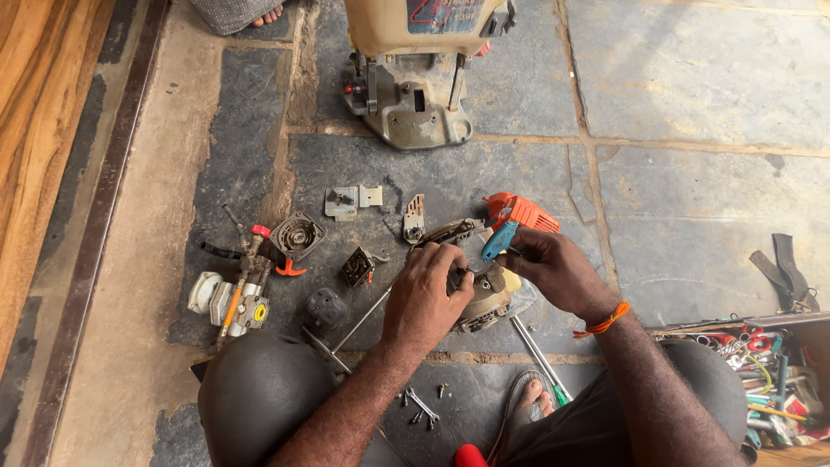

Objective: The person sits on the floor and uses a screwdriver to remove screws from a small engine. They remove the engine cover, inspect the internal components, and then reattach the cover, securing it with screws.

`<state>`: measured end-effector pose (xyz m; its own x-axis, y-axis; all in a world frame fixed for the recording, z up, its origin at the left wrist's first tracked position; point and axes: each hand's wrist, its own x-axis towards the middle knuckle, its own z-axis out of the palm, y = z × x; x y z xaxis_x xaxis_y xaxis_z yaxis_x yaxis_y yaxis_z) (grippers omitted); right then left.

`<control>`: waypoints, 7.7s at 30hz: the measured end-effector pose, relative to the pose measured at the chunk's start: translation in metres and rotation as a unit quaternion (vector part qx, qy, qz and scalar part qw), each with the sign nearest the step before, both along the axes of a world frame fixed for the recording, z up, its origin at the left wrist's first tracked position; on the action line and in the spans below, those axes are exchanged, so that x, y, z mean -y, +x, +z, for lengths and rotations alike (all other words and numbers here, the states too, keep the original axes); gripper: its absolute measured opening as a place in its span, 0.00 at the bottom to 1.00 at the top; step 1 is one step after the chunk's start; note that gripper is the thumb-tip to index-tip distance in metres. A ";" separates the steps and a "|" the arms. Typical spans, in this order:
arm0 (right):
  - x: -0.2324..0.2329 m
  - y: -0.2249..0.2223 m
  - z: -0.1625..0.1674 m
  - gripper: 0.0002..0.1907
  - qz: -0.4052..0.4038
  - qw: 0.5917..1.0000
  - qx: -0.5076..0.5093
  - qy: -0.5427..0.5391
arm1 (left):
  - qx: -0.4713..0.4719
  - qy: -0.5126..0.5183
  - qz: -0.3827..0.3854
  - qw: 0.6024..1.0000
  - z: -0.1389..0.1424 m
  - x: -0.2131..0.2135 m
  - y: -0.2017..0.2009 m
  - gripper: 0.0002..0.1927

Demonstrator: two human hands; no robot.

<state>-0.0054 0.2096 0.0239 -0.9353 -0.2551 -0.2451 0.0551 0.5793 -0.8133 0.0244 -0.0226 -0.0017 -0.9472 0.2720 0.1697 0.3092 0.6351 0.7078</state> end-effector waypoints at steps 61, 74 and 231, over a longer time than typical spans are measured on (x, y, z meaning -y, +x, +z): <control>0.058 0.006 0.076 0.14 -0.109 0.956 -0.168 -0.212 | 0.183 0.216 0.180 0.942 -0.003 0.014 -0.024 0.21; 0.085 -0.006 0.061 0.13 -0.082 0.954 -0.268 -0.111 | -0.001 -0.016 0.109 0.994 -0.004 -0.015 -0.012 0.50; 0.071 -0.002 0.120 0.28 0.037 0.990 -0.121 0.065 | -0.040 0.014 0.080 0.996 -0.020 -0.027 -0.019 0.39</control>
<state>-0.0075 0.1386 0.1438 -0.9505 -0.3064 -0.0509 -0.1795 0.6757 -0.7150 0.0059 0.0039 -0.0220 -0.9613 0.1132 0.2513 0.2616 0.6614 0.7029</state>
